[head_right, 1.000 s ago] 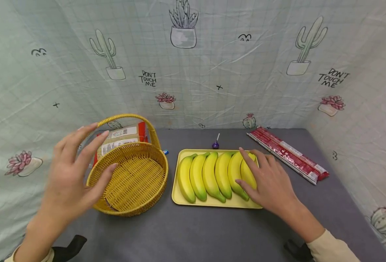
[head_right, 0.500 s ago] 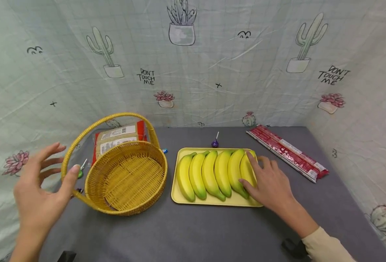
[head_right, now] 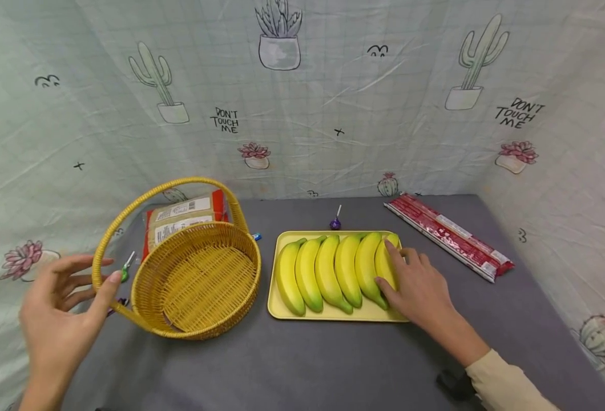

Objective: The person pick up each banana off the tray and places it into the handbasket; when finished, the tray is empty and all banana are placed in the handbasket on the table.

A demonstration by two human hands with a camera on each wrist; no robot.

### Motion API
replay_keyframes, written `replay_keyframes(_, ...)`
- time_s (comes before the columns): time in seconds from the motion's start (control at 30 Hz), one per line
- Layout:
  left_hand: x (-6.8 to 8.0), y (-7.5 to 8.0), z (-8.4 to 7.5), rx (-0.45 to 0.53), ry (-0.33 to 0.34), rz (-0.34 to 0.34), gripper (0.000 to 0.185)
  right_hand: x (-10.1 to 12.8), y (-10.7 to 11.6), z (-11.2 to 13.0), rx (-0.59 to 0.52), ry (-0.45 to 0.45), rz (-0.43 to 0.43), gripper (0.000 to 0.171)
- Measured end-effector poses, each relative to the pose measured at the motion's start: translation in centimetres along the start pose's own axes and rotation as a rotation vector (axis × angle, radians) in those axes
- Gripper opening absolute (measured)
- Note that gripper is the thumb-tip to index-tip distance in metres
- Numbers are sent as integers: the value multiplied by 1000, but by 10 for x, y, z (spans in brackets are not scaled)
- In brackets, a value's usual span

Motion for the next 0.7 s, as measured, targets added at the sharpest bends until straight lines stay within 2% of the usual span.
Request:
replay_keyframes(0.17, 6, 4, 3, 130, -94, -9, 43, 0, -4, 2, -74, -3, 5, 71)
replay_keyframes(0.23, 7, 5, 5, 150, -124, -2, 43, 0, -6, 3, -96, -6, 19, 68)
replay_keyframes(0.4, 11, 6, 7, 113, -137, 16, 43, 0, -8, 3, -109, -12, 32, 67)
replay_keyframes(0.53, 13, 5, 10, 128, -137, 14, 41, -1, -8, 3, -107, -23, 25, 67)
replay_keyframes(0.7, 16, 5, 10, 74, -126, -5, 46, -3, -7, 6, -92, -52, 71, 66)
Point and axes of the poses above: each hand's wrist, its own x-axis away from the middle knuckle, its own y-axis out of the back of the hand, z = x × y, the point moved 2 cm from there along -x, towards the middle knuckle, and after that the axes turned 14 degrees about x, right-handed, at the moved point
